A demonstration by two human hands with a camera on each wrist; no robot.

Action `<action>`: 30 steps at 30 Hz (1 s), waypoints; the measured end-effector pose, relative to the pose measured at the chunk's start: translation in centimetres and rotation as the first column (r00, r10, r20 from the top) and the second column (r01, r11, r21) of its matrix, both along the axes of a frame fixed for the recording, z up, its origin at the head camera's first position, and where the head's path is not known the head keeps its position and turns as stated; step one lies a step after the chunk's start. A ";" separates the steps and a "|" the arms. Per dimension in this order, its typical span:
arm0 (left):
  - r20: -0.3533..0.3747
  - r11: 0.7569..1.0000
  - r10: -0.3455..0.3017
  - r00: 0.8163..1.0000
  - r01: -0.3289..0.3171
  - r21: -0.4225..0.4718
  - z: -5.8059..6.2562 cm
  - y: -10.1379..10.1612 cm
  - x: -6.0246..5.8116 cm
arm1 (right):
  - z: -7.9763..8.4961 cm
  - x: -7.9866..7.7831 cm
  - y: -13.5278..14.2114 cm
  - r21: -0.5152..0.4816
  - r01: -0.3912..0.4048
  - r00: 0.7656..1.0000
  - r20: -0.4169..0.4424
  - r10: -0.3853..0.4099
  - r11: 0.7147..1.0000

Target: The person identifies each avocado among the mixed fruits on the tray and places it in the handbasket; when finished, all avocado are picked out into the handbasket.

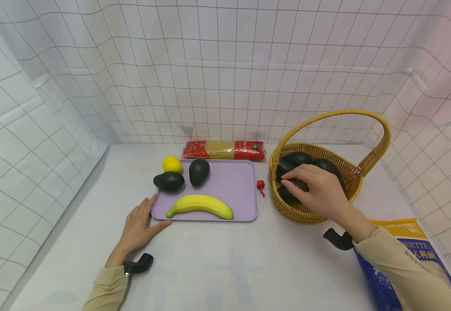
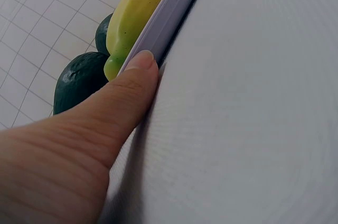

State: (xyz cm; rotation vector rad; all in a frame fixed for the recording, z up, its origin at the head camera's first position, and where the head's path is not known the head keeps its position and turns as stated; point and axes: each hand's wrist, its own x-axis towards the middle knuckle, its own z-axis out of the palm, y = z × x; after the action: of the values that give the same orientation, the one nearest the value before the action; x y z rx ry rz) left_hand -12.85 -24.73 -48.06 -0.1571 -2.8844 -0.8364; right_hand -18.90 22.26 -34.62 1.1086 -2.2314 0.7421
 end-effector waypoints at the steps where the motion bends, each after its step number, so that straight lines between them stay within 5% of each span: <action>1: -0.002 1.000 -0.001 1.000 0.001 0.000 0.0 0.0 0.0 | 0.0 0.0 -0.4 0.007 -0.002 1.000 -0.006 0.002 1.000; 10: -0.001 1.000 -0.006 1.000 0.006 -0.006 -0.1 0.0 -0.1 | -0.2 -1.2 -4.6 0.064 -0.035 0.998 0.049 0.032 0.997; 16: -0.016 1.000 -0.008 1.000 0.008 -0.001 0.0 0.0 -0.2 | -0.5 -2.4 -8.2 0.016 -0.068 0.990 0.122 0.066 0.998; 30: -0.017 1.000 -0.007 1.000 0.007 -0.009 0.0 -0.1 0.0 | -1.9 -5.4 -14.9 0.041 -0.102 0.935 0.344 0.082 0.994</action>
State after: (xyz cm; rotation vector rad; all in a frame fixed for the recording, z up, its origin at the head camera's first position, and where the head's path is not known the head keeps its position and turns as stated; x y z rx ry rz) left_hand -12.90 -24.82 -48.10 -0.1742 -2.8739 -0.8195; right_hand -24.31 7.40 -36.52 1.1944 -2.5159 0.9787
